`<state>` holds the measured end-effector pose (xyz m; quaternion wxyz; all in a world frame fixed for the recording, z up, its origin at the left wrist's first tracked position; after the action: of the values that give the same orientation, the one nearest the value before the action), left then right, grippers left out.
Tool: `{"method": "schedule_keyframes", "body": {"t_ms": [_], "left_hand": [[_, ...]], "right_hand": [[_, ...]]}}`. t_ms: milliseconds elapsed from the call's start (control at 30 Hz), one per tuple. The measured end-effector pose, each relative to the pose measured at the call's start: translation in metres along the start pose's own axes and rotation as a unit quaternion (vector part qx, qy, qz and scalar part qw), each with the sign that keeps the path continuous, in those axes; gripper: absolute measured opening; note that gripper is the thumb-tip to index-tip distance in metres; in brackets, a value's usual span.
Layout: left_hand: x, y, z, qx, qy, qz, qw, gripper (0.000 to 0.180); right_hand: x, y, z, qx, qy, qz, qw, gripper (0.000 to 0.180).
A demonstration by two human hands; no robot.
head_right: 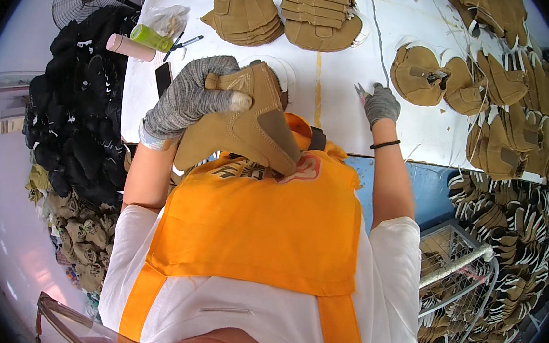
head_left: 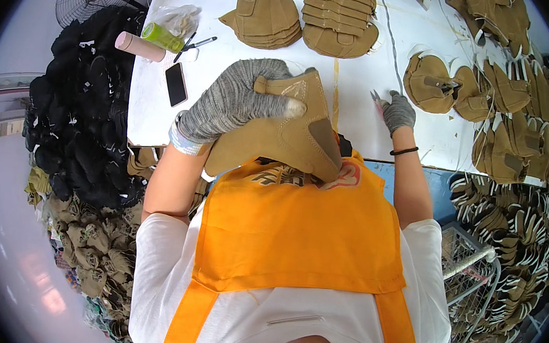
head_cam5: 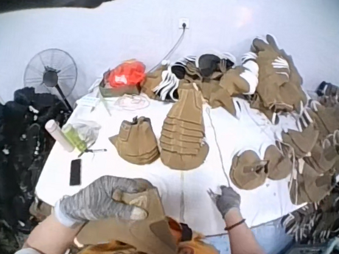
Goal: The person picks up a tan shoe upper, uses snips to trim excess threads from the edges and stitching, and places the trimmed part into a bin.
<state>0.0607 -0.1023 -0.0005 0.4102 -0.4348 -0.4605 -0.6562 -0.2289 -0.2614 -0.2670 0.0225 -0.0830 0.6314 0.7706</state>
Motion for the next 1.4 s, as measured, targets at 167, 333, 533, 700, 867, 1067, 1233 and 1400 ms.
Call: {"method": "schedule_keyframes", "body": {"t_ms": [167, 333, 533, 700, 867, 1067, 1233, 1400], "left_hand": [[-0.005, 0.004, 0.017, 0.101, 0.038, 0.117, 0.987, 0.033], [-0.013, 0.01, 0.032, 0.213, 0.065, 0.164, 0.961, 0.031], [-0.011, 0.029, 0.044, 0.255, 0.013, 0.041, 0.966, 0.028], [0.002, 0.042, 0.048, 0.207, -0.059, -0.046, 0.975, 0.028], [-0.01, 0.056, 0.042, 0.192, 0.018, -0.086, 0.978, 0.032], [-0.01, 0.039, 0.039, 0.163, 0.003, 0.068, 0.984, 0.035], [-0.022, 0.038, 0.041, 0.146, 0.028, 0.114, 0.982, 0.02], [-0.014, 0.037, 0.047, 0.154, -0.08, 0.118, 0.978, 0.02]], "right_hand": [[-0.023, -0.027, 0.01, -0.056, -0.031, 0.032, 0.997, 0.044], [-0.018, -0.053, 0.002, -0.087, -0.05, -0.021, 0.995, 0.035], [-0.002, -0.085, -0.017, 0.005, 0.0, -0.259, 0.966, 0.015], [-0.078, 0.061, 0.023, -0.033, 0.016, -0.672, 0.74, 0.013], [-0.156, 0.17, 0.09, -0.167, 0.188, -0.748, 0.614, 0.036], [-0.208, 0.205, 0.157, -0.248, 0.268, -0.735, 0.572, 0.046], [-0.234, 0.22, 0.18, -0.225, 0.292, -0.655, 0.659, 0.036], [-0.249, 0.244, 0.201, 0.054, 0.553, -0.335, 0.761, 0.033]]}}
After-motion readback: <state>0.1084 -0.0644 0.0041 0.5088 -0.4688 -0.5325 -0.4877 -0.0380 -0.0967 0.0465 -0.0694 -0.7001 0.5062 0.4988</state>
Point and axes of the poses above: each hand's wrist, its own z-axis away from the middle knuckle, its own y-axis out of the back of the hand, x = y × z, the point moved 9 cm from there along -z, towards the middle knuckle, and after that the axes turned 2 degrees about -y, right-handed, at the moved point
